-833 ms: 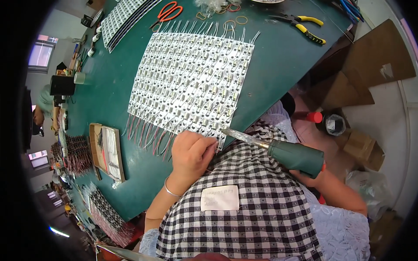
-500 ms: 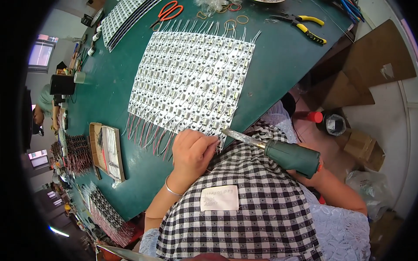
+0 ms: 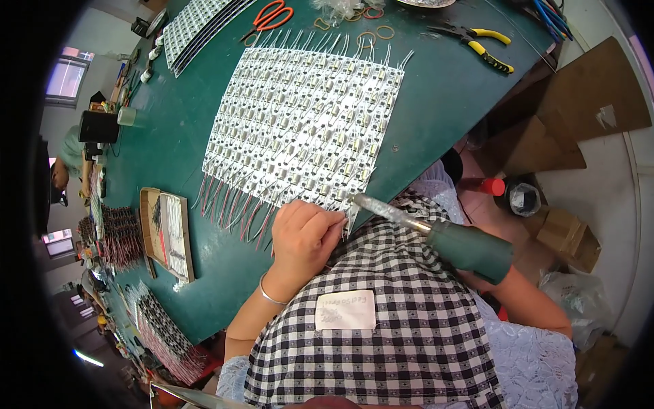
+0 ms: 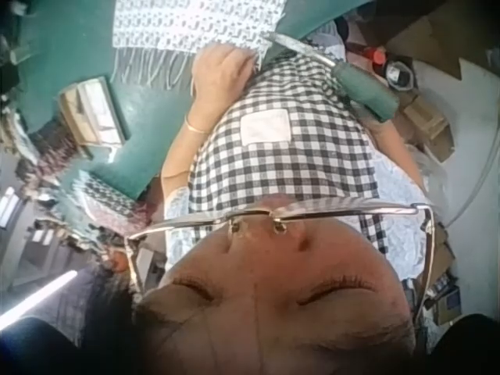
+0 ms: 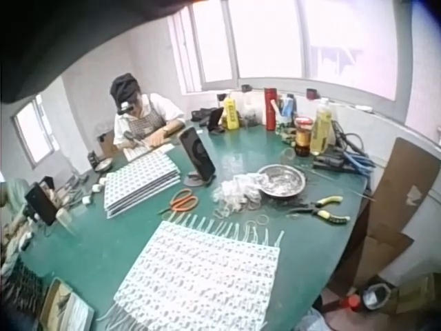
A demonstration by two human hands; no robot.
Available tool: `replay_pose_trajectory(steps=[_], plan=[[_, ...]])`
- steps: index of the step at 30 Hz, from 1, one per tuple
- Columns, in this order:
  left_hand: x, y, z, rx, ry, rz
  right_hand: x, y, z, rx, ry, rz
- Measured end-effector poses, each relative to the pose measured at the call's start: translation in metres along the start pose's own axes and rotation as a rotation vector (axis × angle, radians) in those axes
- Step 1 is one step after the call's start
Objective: The person retrieves sleeves from a box, fits them over wires on an LED board by hand, and solders the connections using a soldering gun.
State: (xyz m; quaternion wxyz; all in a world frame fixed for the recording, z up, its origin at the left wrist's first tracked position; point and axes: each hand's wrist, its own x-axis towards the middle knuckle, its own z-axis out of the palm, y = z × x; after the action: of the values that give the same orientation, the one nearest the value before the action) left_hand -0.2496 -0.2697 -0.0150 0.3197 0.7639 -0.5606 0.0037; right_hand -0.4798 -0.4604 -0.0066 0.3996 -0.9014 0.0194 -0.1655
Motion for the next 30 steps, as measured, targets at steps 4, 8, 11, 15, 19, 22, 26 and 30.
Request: replay_pose_trajectory(steps=[4,8,11,15,19,22,26,30], plan=[[-0.009,-0.001,-0.005,-0.03,0.007,0.01,-0.006,-0.011,-0.001,0.183,0.084,0.445],[-0.008,0.002,0.005,-0.087,0.051,0.063,-0.026,0.007,0.018,0.64,0.239,0.508],[-0.014,0.0,-0.005,-0.042,0.055,0.023,0.004,0.005,0.01,0.605,0.191,0.266],[-0.037,-0.03,-0.066,0.125,0.261,-0.111,0.024,0.012,0.005,0.522,0.209,0.215],[-0.082,-0.112,-0.153,0.558,0.479,-0.52,0.038,0.011,0.006,0.521,0.226,0.208],[-0.095,-0.15,-0.176,0.488,0.302,-0.776,0.042,0.01,0.01,0.572,0.208,0.229],[-0.092,-0.172,-0.166,0.566,0.141,-0.771,0.043,0.008,0.012,0.526,0.188,0.19],[-0.087,-0.178,-0.159,0.645,0.167,-0.759,0.046,0.004,0.014,0.511,0.206,0.21]])
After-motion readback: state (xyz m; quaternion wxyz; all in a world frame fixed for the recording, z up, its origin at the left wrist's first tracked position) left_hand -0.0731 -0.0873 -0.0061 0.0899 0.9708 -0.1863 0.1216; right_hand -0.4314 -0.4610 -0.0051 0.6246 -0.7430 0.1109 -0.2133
